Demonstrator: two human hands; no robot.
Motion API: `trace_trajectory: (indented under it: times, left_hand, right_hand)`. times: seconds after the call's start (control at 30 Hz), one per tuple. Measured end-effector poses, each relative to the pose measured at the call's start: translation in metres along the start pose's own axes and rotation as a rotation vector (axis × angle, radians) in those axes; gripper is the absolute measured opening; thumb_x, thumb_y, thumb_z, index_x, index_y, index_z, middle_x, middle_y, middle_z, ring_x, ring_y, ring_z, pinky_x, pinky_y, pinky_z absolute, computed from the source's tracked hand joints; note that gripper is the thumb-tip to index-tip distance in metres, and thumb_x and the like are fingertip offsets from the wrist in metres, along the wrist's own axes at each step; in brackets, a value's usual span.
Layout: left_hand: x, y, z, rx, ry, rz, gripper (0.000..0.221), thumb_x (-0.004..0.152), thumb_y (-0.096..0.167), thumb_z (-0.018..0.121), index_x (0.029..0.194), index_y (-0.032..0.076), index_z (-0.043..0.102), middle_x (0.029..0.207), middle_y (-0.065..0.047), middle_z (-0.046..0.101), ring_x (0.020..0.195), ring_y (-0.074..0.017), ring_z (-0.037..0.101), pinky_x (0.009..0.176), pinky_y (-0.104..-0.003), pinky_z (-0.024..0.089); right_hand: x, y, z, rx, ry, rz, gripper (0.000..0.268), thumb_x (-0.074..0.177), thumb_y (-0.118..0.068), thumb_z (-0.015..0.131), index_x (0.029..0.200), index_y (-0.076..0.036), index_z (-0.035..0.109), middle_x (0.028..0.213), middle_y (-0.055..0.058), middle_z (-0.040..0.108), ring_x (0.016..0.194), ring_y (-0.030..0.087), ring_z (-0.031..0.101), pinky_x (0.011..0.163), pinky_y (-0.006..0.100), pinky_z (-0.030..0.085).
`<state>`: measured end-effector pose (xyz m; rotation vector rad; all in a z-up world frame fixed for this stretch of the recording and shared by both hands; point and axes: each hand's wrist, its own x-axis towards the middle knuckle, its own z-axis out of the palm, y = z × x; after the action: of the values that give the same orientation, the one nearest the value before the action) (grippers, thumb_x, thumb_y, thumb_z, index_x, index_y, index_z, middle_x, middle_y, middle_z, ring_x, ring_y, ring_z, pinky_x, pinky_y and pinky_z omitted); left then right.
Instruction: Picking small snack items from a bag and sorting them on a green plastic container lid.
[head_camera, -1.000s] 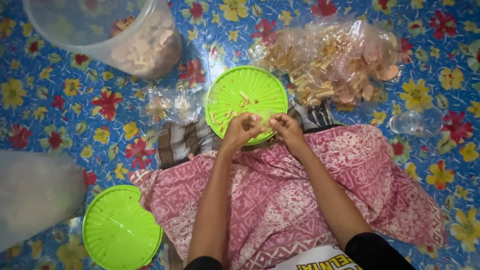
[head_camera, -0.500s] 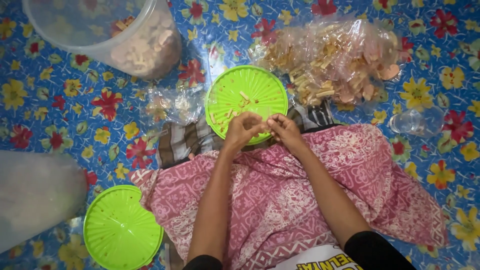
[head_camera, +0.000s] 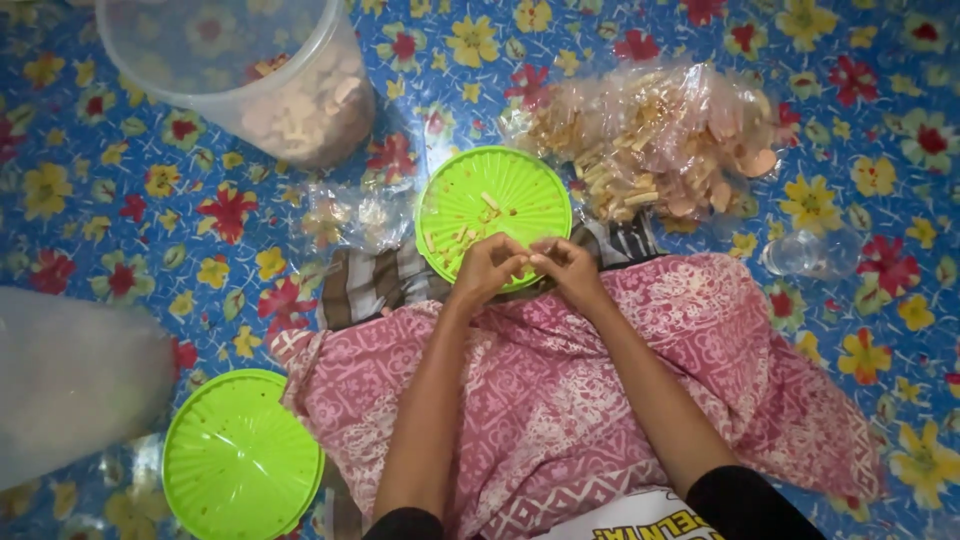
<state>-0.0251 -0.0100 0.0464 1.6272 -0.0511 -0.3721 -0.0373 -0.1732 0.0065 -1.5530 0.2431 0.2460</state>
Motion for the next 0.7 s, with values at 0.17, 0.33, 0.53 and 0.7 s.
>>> trace_trajectory:
  times: [0.17, 0.33, 0.53, 0.7]
  left_hand:
    - [0.002, -0.015, -0.003, -0.066, 0.062, 0.016, 0.011, 0.080, 0.007, 0.068, 0.090, 0.005, 0.065, 0.068, -0.013, 0.067, 0.055, -0.0150, 0.063, 0.054, -0.025, 0.053]
    - [0.005, -0.025, -0.012, -0.075, 0.170, -0.012, 0.013, 0.079, 0.010, 0.071, 0.090, 0.005, 0.066, 0.068, -0.013, 0.067, 0.054, -0.0147, 0.063, 0.051, -0.025, 0.054]
    - [0.006, -0.037, -0.015, -0.059, 0.242, -0.056, 0.010, 0.077, 0.008, 0.071, 0.085, 0.005, 0.066, 0.060, -0.011, 0.064, 0.044, -0.0147, 0.059, 0.041, -0.025, 0.051]
    - [0.017, -0.068, -0.019, 0.180, 0.401, -0.024, 0.030, 0.075, 0.015, 0.074, 0.102, 0.012, 0.063, 0.090, -0.011, 0.067, 0.073, -0.0236, 0.066, 0.060, -0.033, 0.056]
  right_hand:
    - [-0.008, -0.005, -0.001, -0.033, 0.034, 0.058, 0.029, 0.078, -0.025, 0.075, 0.102, -0.011, 0.067, 0.086, 0.009, 0.068, 0.075, 0.014, 0.066, 0.060, 0.023, 0.054]
    - [-0.014, -0.005, -0.004, 0.000, 0.056, 0.040, 0.030, 0.077, -0.023, 0.075, 0.104, -0.012, 0.067, 0.085, 0.006, 0.066, 0.071, 0.010, 0.063, 0.058, 0.019, 0.053]
    - [-0.002, 0.015, -0.009, 0.040, 0.091, 0.024, 0.031, 0.077, -0.021, 0.076, 0.104, -0.009, 0.067, 0.083, 0.005, 0.065, 0.069, 0.011, 0.063, 0.058, 0.020, 0.053]
    - [0.004, 0.027, -0.012, 0.060, 0.123, 0.030, 0.030, 0.077, -0.017, 0.075, 0.104, -0.008, 0.066, 0.085, 0.009, 0.065, 0.072, 0.014, 0.065, 0.064, 0.023, 0.054]
